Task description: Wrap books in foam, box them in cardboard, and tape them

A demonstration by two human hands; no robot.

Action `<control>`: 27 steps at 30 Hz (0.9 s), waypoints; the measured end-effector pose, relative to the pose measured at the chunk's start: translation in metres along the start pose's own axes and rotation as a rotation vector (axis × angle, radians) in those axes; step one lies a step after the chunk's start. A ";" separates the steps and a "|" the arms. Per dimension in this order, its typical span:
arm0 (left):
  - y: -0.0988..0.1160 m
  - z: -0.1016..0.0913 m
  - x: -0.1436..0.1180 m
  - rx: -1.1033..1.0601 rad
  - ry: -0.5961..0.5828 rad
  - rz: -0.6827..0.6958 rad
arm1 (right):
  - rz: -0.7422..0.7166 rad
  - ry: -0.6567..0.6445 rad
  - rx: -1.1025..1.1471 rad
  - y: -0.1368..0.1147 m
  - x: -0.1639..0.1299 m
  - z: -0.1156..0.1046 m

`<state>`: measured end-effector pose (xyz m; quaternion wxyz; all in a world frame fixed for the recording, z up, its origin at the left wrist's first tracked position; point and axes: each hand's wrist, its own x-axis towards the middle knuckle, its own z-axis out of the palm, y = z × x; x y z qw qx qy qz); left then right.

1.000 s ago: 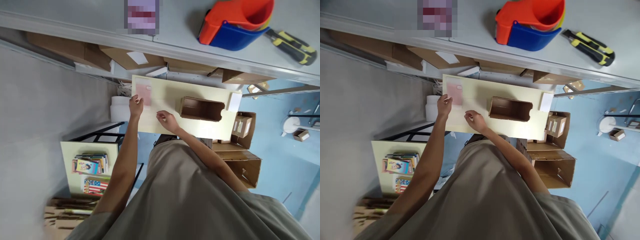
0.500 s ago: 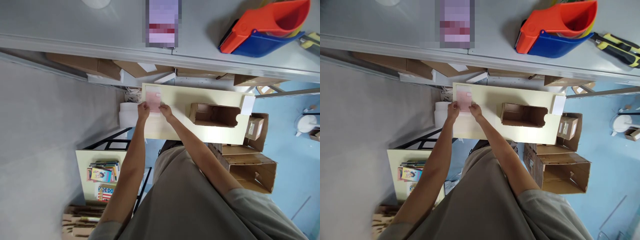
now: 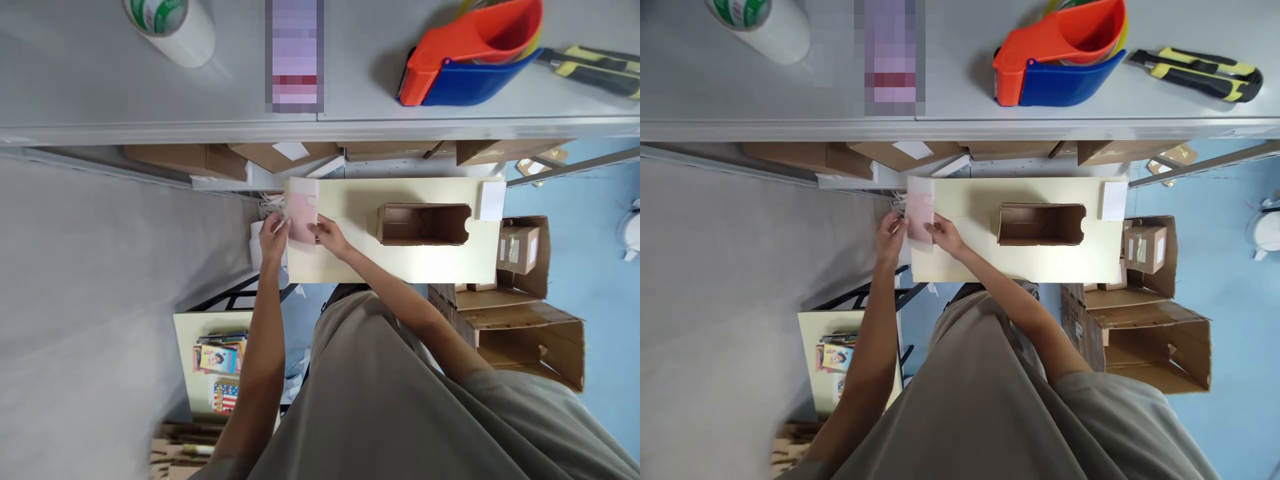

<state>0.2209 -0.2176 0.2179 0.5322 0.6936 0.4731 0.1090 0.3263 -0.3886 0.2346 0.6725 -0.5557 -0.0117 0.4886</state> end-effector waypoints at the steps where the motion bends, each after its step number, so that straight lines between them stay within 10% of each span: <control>1: 0.010 -0.001 -0.009 -0.053 -0.027 -0.003 | -0.007 -0.031 0.041 -0.009 -0.021 -0.009; 6: 0.065 0.020 -0.061 -0.384 -0.494 -0.160 | -0.054 -0.009 0.069 -0.043 -0.126 -0.058; 11: 0.115 0.069 -0.098 -0.255 -0.742 -0.092 | -0.088 0.116 0.037 -0.056 -0.189 -0.101; 21: 0.227 0.141 -0.145 0.202 -0.757 0.612 | -0.515 0.475 -0.609 -0.161 -0.252 -0.226; 27: 0.268 0.171 -0.167 0.355 -0.730 0.800 | -0.613 0.344 -1.295 -0.212 -0.244 -0.245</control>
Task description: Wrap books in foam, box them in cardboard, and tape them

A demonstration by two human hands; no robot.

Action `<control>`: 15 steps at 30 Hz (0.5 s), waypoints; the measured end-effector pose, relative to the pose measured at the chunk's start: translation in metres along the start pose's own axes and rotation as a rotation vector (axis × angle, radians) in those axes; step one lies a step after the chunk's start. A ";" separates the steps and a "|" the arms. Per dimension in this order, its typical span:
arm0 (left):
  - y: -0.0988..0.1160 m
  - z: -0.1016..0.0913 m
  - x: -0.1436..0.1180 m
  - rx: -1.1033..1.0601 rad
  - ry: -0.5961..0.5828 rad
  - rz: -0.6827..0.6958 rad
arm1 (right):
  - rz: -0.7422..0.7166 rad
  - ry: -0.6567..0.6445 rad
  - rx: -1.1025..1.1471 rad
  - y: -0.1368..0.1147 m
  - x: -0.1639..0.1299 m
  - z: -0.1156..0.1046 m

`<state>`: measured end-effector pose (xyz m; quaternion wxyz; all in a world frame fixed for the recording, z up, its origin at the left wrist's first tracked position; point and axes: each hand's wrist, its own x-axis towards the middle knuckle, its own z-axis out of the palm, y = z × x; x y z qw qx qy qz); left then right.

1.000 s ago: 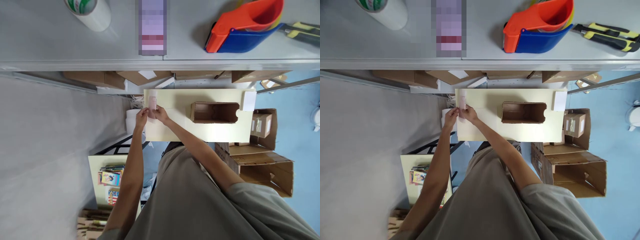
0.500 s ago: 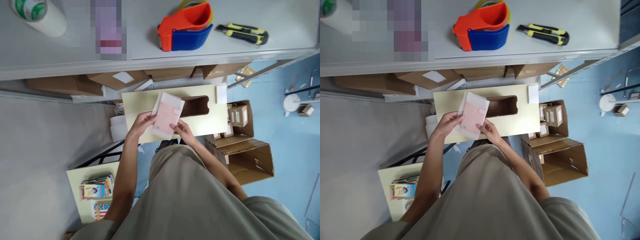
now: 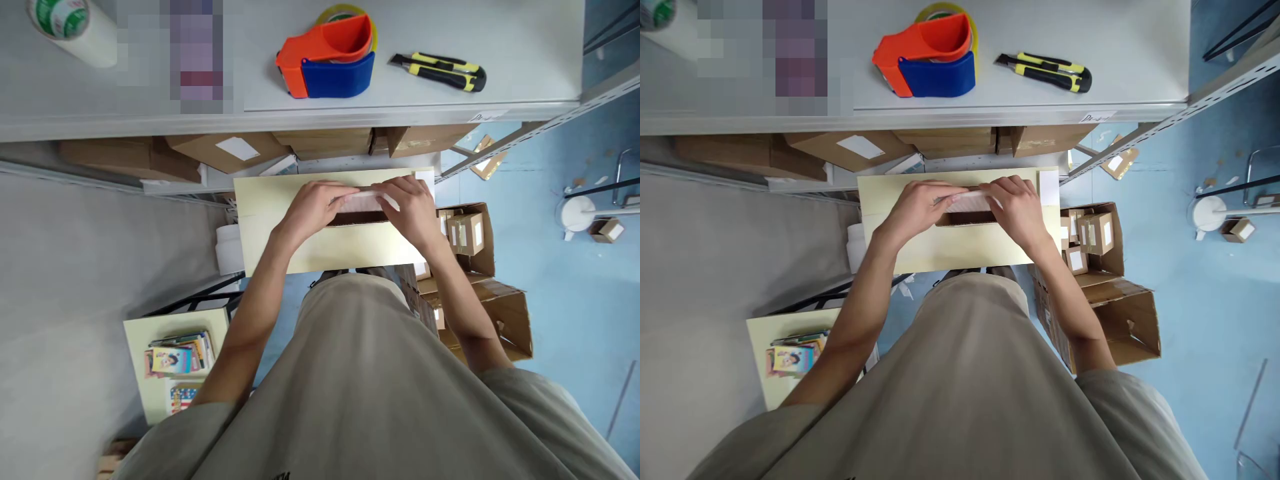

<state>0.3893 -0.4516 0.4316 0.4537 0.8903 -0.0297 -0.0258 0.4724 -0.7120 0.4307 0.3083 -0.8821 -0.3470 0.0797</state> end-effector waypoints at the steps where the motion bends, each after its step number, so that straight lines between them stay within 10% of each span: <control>1: 0.002 0.003 0.003 0.025 0.007 -0.010 | -0.016 -0.016 -0.039 0.003 0.004 0.002; 15: -0.053 0.053 -0.010 0.184 0.030 -0.220 | 0.117 -0.202 0.019 0.067 0.009 0.058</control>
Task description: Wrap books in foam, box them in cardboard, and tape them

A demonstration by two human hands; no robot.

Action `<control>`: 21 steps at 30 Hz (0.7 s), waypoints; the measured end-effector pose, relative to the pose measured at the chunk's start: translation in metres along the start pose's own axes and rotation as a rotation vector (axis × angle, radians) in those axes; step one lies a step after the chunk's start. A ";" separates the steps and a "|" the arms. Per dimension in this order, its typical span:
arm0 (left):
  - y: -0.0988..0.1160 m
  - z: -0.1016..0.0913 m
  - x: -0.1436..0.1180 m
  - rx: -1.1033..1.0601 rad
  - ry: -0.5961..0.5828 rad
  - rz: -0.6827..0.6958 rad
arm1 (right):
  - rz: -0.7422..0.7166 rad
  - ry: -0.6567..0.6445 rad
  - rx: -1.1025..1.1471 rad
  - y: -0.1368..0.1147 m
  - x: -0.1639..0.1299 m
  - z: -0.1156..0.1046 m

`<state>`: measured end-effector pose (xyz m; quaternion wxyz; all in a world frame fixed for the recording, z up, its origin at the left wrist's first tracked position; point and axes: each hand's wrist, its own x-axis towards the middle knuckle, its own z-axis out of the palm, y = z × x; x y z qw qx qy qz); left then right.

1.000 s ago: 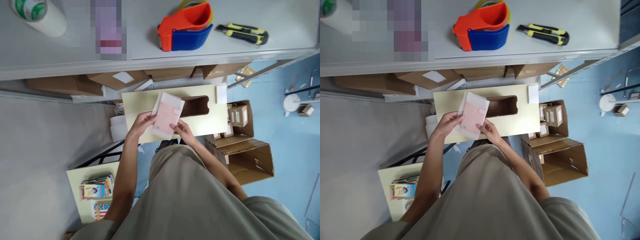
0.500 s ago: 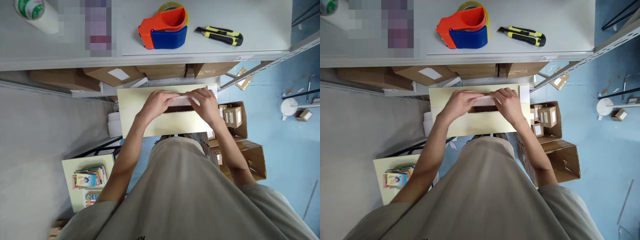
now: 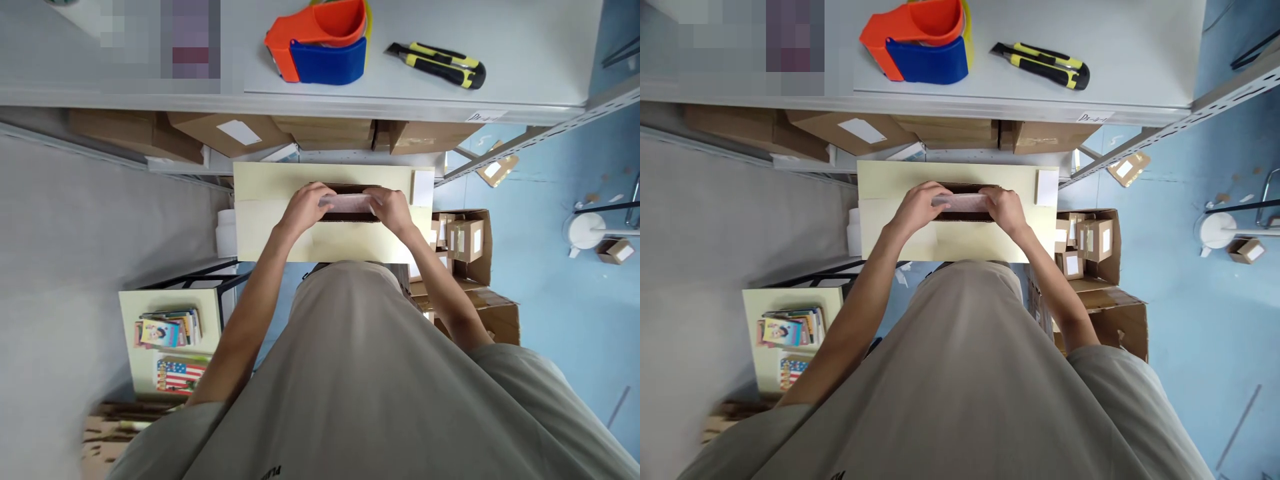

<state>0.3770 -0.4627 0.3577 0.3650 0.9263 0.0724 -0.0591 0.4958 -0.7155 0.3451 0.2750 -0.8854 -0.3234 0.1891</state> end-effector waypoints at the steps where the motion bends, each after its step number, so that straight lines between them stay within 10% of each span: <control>1: -0.001 0.002 0.000 0.004 0.010 -0.003 | 0.008 -0.013 -0.008 0.000 -0.001 0.001; 12: -0.013 0.021 0.000 -0.021 -0.025 -0.045 | -0.057 -0.020 -0.252 0.001 -0.005 0.014; 21: -0.046 0.008 -0.038 -0.118 0.369 -0.353 | 0.208 0.196 0.084 0.044 -0.040 0.009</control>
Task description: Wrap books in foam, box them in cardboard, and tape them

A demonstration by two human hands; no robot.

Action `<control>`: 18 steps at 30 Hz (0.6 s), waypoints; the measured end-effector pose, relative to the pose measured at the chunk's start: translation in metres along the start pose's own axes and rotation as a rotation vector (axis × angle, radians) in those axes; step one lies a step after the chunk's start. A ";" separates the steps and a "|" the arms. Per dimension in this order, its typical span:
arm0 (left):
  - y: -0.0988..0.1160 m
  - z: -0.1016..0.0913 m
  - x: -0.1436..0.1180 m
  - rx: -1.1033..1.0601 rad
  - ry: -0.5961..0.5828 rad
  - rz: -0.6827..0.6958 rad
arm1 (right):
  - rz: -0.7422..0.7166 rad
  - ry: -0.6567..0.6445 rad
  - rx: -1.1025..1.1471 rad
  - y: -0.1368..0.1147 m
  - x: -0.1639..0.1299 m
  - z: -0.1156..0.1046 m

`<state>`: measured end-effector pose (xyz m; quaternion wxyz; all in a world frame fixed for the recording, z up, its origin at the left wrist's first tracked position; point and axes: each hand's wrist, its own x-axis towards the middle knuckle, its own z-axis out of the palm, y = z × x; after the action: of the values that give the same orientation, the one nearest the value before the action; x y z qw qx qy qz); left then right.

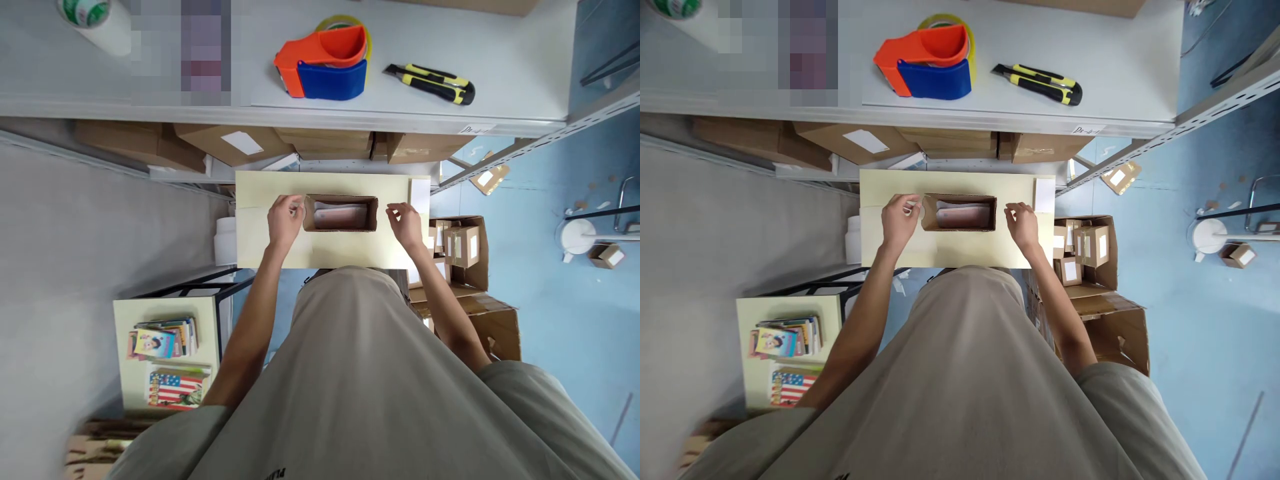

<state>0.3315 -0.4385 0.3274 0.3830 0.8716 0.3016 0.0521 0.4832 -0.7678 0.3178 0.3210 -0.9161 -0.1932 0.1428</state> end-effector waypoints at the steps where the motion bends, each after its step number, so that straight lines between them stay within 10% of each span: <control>1: -0.008 -0.001 0.001 -0.036 -0.002 -0.061 | 0.049 -0.041 0.060 0.003 -0.002 0.001; 8: -0.041 0.007 0.013 -0.362 -0.191 -0.295 | 0.261 -0.145 0.412 0.003 0.004 0.022; 18: -0.046 0.032 0.021 -0.475 -0.255 -0.267 | 0.343 -0.137 0.452 0.000 0.022 0.035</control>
<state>0.3362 -0.4230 0.2703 0.6144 0.7098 0.3422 -0.0394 0.4893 -0.7394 0.2888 0.4741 -0.8290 -0.0201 0.2960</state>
